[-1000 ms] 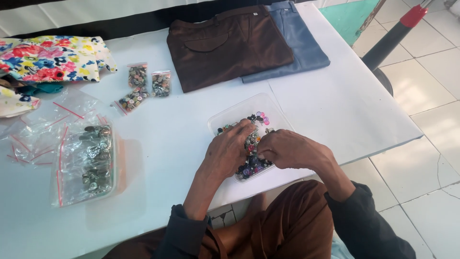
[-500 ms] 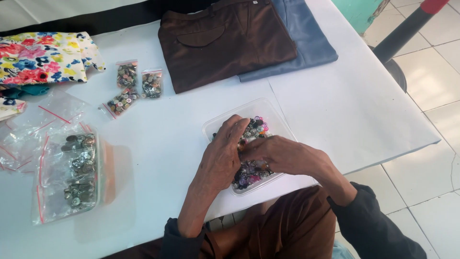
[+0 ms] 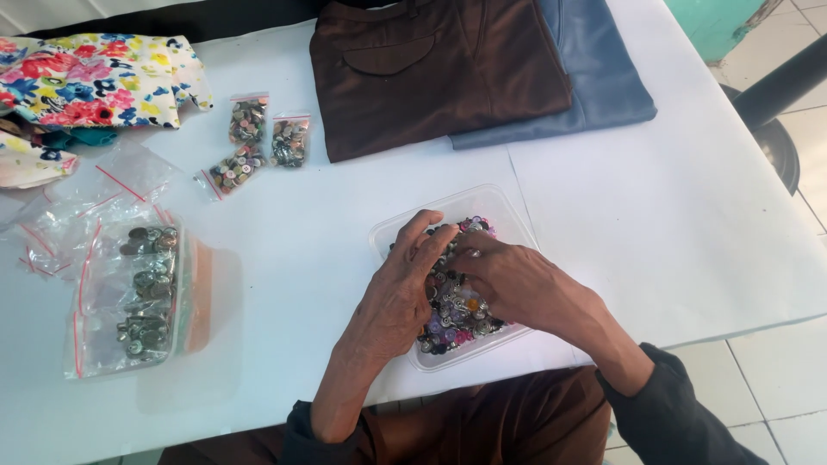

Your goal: Sorting various types of buttons from a large container into smaller plastic bags and containers on a low table.

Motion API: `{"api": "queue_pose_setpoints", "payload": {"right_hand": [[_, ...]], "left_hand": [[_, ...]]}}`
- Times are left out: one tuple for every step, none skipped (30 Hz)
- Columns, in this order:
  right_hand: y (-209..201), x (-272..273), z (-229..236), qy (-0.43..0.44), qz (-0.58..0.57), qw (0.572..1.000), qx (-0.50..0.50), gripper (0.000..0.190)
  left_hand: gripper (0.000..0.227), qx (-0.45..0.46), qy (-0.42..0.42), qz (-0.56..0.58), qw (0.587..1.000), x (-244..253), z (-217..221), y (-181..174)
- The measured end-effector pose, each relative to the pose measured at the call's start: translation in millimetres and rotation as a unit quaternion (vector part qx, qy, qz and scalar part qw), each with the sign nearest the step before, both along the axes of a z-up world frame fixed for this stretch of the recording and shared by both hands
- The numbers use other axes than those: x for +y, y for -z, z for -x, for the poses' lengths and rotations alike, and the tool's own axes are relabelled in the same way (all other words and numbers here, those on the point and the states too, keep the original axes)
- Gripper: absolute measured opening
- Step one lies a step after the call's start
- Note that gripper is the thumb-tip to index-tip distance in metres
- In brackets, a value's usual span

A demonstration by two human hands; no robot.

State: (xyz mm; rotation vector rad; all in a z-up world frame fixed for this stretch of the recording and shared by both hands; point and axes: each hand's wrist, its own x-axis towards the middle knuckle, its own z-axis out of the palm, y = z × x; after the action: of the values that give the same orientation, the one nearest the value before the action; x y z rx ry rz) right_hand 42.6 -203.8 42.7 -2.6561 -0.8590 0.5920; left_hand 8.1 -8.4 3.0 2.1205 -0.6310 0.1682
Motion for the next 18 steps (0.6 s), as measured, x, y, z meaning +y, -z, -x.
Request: {"api": "queue_pose_setpoints", "payload": {"right_hand": [[3,-1,-1,-0.003,-0.001,1.0,0.0,0.03],[8,-1,1,-0.025,-0.004,1.0,0.015,0.028],[14,-1,3,-0.047,-0.007,0.998,0.031,0.027],[14,3,2,-0.047,-0.01,0.998,0.035,0.027],[13,7,1,-0.076,0.014,0.997,0.031,0.024],[12,11,1,-0.104,0.038,0.993,0.026,0.021],[20,9,2,-0.102,0.035,0.994,0.03,0.021],[27,6,1,-0.079,0.052,0.995,0.02,0.02],[33,3,0,-0.056,0.069,0.996,0.011,0.018],[24,5,3,-0.053,0.07,0.996,0.011,0.018],[16,8,5,-0.031,0.067,0.997,0.007,0.018],[7,12,8,-0.011,0.065,0.998,0.002,0.017],[9,11,5,-0.009,0.066,0.998,0.002,0.017],[10,10,4,0.004,0.046,0.999,0.012,0.018],[11,10,4,0.017,0.027,0.999,0.021,0.02],[26,7,-1,0.021,0.028,0.999,0.017,0.02],[40,5,-6,0.049,-0.022,0.998,0.025,0.02],[54,1,-8,0.079,-0.072,0.994,0.035,0.021]], "left_hand": [[0.064,0.0,-0.003,-0.001,1.0,-1,-2,-1],[0.067,-0.005,-0.003,-0.009,1.0,-2,-1,-1],[0.069,-0.01,-0.003,-0.017,1.0,-3,0,-1],[0.069,-0.005,-0.002,-0.02,1.0,-2,-2,4],[0.066,-0.003,-0.005,-0.02,1.0,-2,-3,8],[0.064,-0.002,-0.007,-0.019,1.0,-3,-5,12],[0.064,0.002,-0.005,-0.022,1.0,-2,-3,10],[0.066,0.004,0.001,-0.02,1.0,-2,-4,7],[0.068,0.007,0.007,-0.018,1.0,-2,-5,3],[0.068,0.007,0.01,-0.017,1.0,-3,-6,6],[0.065,0.014,0.005,-0.023,1.0,-2,-6,9],[0.062,0.021,-0.001,-0.029,0.999,-2,-7,11],[0.062,0.021,0.001,-0.029,0.999,-1,-9,11],[0.062,0.018,0.006,-0.035,0.999,-1,-9,10],[0.061,0.016,0.012,-0.041,0.999,0,-8,9],[0.061,0.012,0.016,-0.039,0.999,1,-9,11],[0.061,0.006,0.015,-0.045,0.999,1,-10,13],[0.062,0.003,0.018,-0.05,0.999,1,-10,15]]}}
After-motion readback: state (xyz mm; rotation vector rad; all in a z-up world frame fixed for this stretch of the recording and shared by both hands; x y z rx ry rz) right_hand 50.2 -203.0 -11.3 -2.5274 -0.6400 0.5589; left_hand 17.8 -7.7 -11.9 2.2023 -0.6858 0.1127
